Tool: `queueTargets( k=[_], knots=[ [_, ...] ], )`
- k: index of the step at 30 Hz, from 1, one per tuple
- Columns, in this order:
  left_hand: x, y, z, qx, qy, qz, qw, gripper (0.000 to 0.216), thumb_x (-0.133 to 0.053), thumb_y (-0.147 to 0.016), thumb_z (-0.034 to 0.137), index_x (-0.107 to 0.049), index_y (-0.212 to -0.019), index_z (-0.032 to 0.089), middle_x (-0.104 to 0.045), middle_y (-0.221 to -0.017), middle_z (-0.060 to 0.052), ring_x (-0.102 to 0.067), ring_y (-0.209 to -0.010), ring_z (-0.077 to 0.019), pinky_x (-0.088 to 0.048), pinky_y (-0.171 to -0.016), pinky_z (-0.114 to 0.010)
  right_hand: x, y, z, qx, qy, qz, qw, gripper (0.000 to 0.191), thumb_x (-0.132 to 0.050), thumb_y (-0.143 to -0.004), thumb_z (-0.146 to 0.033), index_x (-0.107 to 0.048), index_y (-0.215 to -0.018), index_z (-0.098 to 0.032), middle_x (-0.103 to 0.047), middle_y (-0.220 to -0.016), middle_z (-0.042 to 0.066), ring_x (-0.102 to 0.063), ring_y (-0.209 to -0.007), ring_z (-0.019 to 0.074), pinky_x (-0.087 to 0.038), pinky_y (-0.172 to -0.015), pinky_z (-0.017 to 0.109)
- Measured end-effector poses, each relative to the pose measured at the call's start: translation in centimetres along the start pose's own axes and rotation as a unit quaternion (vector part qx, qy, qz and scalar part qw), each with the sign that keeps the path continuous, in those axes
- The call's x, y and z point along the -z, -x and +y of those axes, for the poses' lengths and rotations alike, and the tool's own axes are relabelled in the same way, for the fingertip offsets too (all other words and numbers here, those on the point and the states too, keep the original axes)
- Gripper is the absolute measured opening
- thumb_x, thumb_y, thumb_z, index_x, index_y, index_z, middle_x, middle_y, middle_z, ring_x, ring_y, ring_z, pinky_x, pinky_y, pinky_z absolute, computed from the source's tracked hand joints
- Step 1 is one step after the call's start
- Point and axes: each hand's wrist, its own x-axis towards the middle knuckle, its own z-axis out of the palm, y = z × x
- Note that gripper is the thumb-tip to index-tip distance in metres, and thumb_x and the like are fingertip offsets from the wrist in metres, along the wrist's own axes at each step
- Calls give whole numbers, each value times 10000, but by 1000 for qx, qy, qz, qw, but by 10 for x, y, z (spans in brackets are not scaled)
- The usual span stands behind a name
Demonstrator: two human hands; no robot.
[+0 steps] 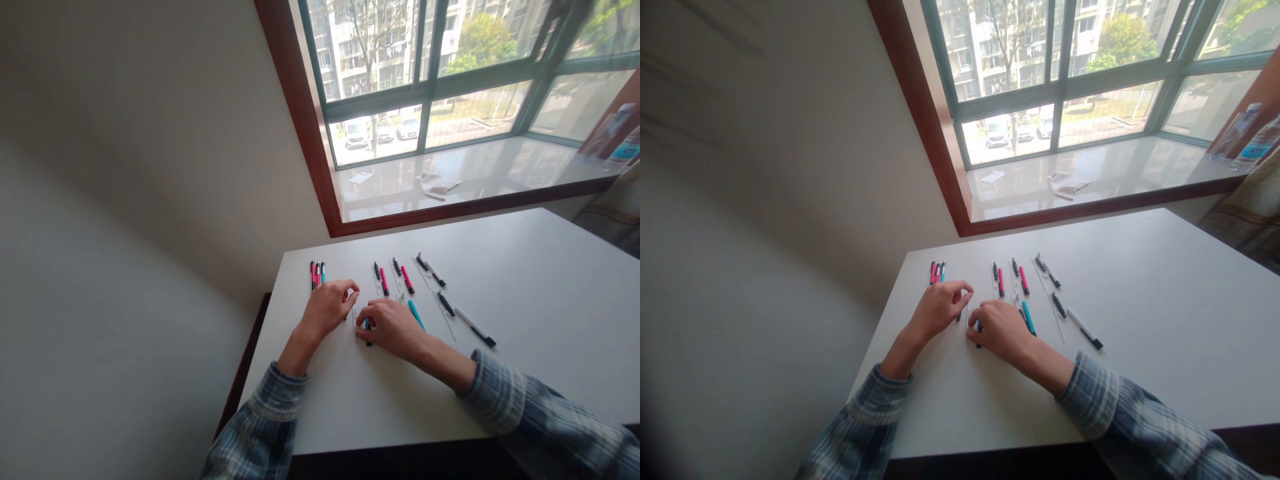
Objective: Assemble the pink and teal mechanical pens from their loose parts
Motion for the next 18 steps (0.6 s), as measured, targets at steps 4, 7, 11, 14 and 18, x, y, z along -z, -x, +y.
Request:
queueTargets(
  k=[4, 7, 11, 14, 18],
  knots=[
    [0, 0, 0, -3, 7, 1, 1000, 205, -573, -969, 319, -765, -977, 245, -737, -785, -11, -667, -703, -178, -481, -695, -287, -1, -2, 0, 0, -6, 1, 1000, 38, -773, -860, -268, -810, -851, -267, -712, -753, 24, -645, -757, 205, -412, -677, 301],
    [0, 0, 1, -3, 8, 1, 1000, 206, -569, -971, 314, -763, -982, 247, -740, -799, -10, -670, -716, -177, -482, -700, -289, -2, -3, 0, 14, -28, 0, 1000, 5, -804, -852, -260, -803, -851, -255, -712, -759, 18, -634, -777, 204, -415, -709, 305],
    [1, 1, 0, -8, 12, 2, 1000, 215, -559, -980, 320, -758, -991, 239, -735, -825, -15, -666, -736, -177, -481, -704, -293, 1, -2, 1, 27, -71, 17, 997, 84, -870, -800, -262, -787, -803, -248, -696, -736, 3, -618, -769, 188, -418, -714, 292],
    [0, 1, -1, -16, 17, 2, 1000, 240, -549, -997, 351, -760, -1010, 236, -716, -854, -21, -656, -757, -179, -483, -713, -300, 16, -3, 6, 19, -116, 79, 990, 104, -871, -803, -277, -775, -784, -243, -707, -749, -4, -615, -739, 168, -430, -710, 287],
    [-2, 2, 0, -35, 41, -15, 998, 290, -604, -979, 461, -769, -1089, 249, -706, -949, -38, -660, -858, -200, -504, -757, -313, 45, -10, 21, 5, -158, 178, 971, 170, -773, -899, -373, -766, -811, -227, -746, -796, 13, -626, -724, 164, -460, -689, 286]
  ],
)
